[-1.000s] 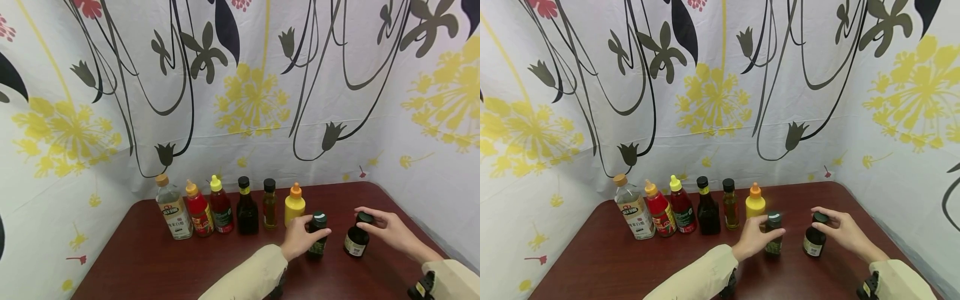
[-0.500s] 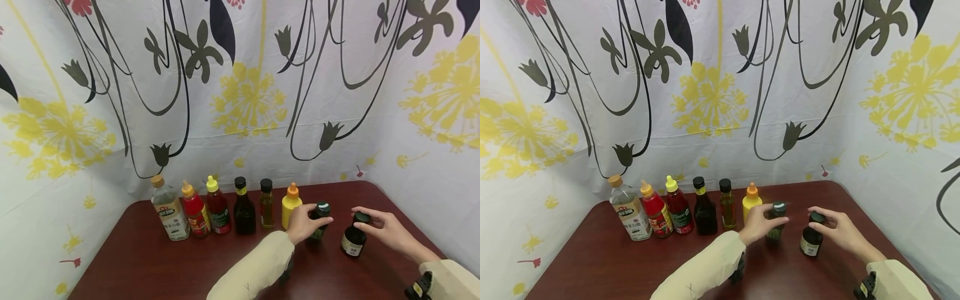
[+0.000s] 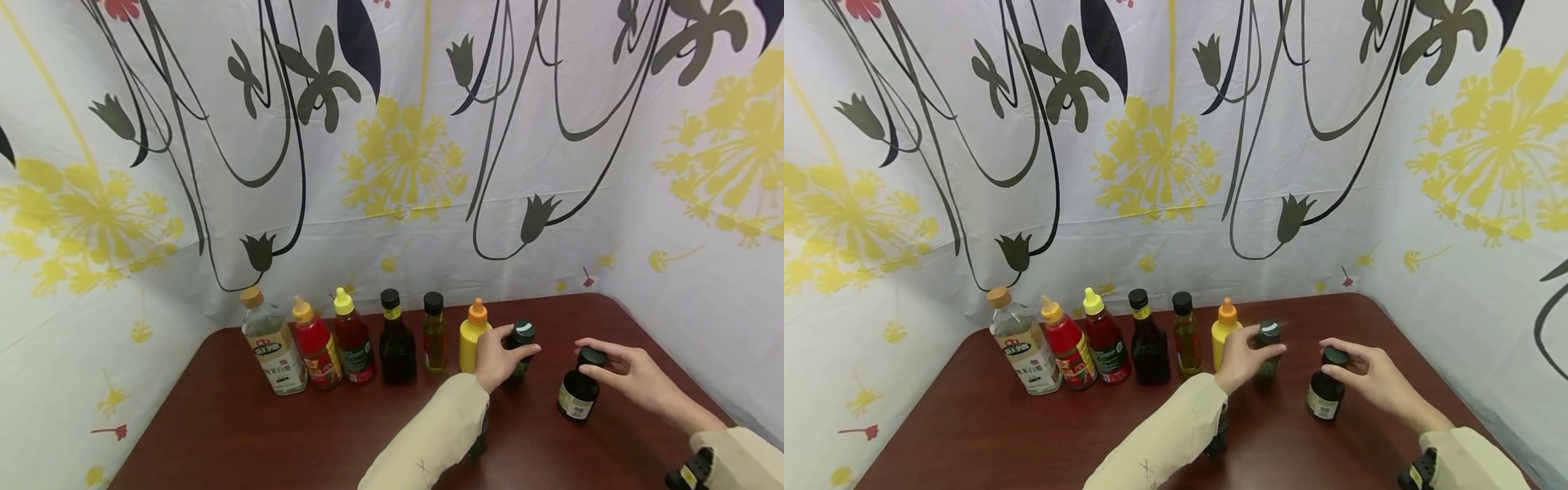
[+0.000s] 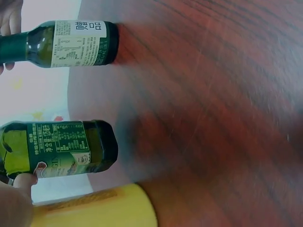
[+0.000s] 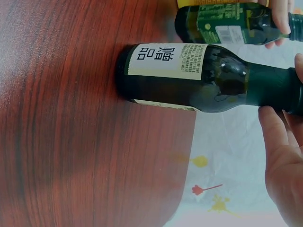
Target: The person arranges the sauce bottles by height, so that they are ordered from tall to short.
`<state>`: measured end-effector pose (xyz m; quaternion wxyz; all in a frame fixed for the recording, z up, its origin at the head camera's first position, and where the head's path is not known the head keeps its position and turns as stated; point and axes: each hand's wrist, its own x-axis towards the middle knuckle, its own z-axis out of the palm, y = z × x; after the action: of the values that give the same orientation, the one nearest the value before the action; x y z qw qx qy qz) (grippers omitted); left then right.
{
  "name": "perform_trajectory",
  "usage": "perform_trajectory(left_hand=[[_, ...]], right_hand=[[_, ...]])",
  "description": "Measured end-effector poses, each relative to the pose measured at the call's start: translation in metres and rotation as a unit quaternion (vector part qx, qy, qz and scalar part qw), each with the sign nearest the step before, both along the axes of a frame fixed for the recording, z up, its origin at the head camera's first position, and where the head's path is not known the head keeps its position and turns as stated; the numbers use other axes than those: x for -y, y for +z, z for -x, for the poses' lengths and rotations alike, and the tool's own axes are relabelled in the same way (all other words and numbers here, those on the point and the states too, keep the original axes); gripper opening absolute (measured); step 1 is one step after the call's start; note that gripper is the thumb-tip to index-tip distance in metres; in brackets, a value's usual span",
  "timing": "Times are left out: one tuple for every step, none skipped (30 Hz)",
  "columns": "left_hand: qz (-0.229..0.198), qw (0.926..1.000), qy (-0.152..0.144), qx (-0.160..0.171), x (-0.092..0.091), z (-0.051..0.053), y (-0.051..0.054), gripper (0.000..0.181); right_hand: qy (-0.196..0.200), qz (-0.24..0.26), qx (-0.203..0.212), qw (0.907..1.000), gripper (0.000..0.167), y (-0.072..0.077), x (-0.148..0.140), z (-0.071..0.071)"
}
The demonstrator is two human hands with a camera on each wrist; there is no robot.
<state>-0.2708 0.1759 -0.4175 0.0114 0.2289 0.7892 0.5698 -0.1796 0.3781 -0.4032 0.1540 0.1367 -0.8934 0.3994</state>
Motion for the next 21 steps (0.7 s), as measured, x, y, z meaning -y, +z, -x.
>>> perform_trajectory(left_hand=[[-0.007, 1.0, 0.005, 0.005, -0.001, 0.0, -0.002, 0.039], [-0.013, 0.9998, 0.01, 0.008, -0.002, 0.001, -0.005, 0.038], [-0.017, 0.9997, 0.016, 0.01, -0.003, 0.001, -0.007, 0.038], [-0.02, 0.9995, 0.02, 0.011, -0.004, 0.001, -0.008, 0.037], [-0.023, 0.9993, 0.025, 0.013, -0.004, 0.001, -0.01, 0.037], [-0.023, 0.9992, 0.029, 0.012, -0.005, 0.001, -0.011, 0.037], [-0.023, 0.9991, 0.034, 0.01, -0.005, 0.001, -0.012, 0.037], [-0.022, 0.999, 0.037, 0.007, -0.005, 0.001, -0.012, 0.037], [-0.019, 0.999, 0.04, 0.005, -0.006, 0.001, -0.012, 0.037], [-0.017, 0.999, 0.042, 0.002, -0.007, 0.001, -0.012, 0.036], [-0.014, 0.9989, 0.044, -0.002, -0.007, 0.002, -0.012, 0.037], [-0.01, 0.9989, 0.046, -0.006, -0.008, 0.002, -0.012, 0.037], [-0.006, 0.9988, 0.048, -0.009, -0.008, 0.002, -0.012, 0.037], [-0.002, 0.9987, 0.05, -0.011, -0.009, 0.002, -0.012, 0.037], [0.002, 0.9985, 0.053, -0.012, -0.01, 0.002, -0.012, 0.037], [0.006, 0.9983, 0.057, -0.013, -0.011, 0.001, -0.011, 0.037], [0.011, 0.9979, 0.062, -0.013, -0.011, 0.001, -0.011, 0.037], [0.014, 0.9976, 0.067, -0.011, -0.012, 0.001, -0.01, 0.036], [0.017, 0.9973, 0.071, -0.01, -0.013, 0.0, -0.009, 0.035], [0.019, 0.997, 0.075, -0.009, -0.014, 0.0, -0.007, 0.035], [0.021, 0.9966, 0.079, -0.008, -0.015, 0.0, -0.006, 0.035]], right_hand=[[-0.001, -0.002, 0.0, 1.0, 0.038, 0.0, 0.0, 0.0], [-0.001, -0.004, 0.001, 1.0, 0.038, 0.0, 0.0, 0.0], [-0.002, -0.005, 0.002, 1.0, 0.038, 0.0, 0.0, 0.0], [-0.004, -0.007, 0.004, 1.0, 0.038, 0.0, 0.0, 0.0], [-0.005, -0.009, 0.005, 0.9999, 0.038, 0.0, 0.0, 0.0], [-0.006, -0.011, 0.005, 0.9999, 0.038, 0.0, 0.0, 0.0], [-0.007, -0.012, 0.005, 0.9999, 0.038, 0.0, -0.001, 0.0], [-0.007, -0.013, 0.006, 0.9999, 0.038, 0.0, -0.001, 0.0], [-0.008, -0.013, 0.006, 0.9999, 0.038, 0.0, -0.001, 0.0], [-0.01, -0.014, 0.006, 0.9998, 0.038, 0.001, -0.001, 0.0], [-0.01, -0.014, 0.006, 0.9998, 0.038, 0.001, -0.001, 0.0], [-0.011, -0.015, 0.006, 0.9998, 0.038, 0.001, -0.001, 0.0], [-0.011, -0.015, 0.007, 0.9998, 0.038, 0.001, -0.001, 0.0], [-0.012, -0.015, 0.007, 0.9998, 0.038, 0.001, -0.001, 0.0], [-0.012, -0.013, 0.008, 0.9998, 0.038, 0.001, -0.001, 0.0], [-0.011, -0.013, 0.009, 0.9998, 0.038, 0.001, -0.001, -0.001], [-0.011, -0.012, 0.01, 0.9998, 0.038, 0.001, -0.001, -0.001], [-0.009, -0.01, 0.011, 0.9998, 0.038, 0.001, -0.001, -0.001], [-0.009, -0.009, 0.01, 0.9999, 0.038, 0.001, -0.001, -0.001], [-0.008, -0.008, 0.009, 0.9999, 0.039, 0.001, -0.001, -0.001], [-0.007, -0.007, 0.007, 0.9999, 0.039, 0.002, 0.0, -0.001]])
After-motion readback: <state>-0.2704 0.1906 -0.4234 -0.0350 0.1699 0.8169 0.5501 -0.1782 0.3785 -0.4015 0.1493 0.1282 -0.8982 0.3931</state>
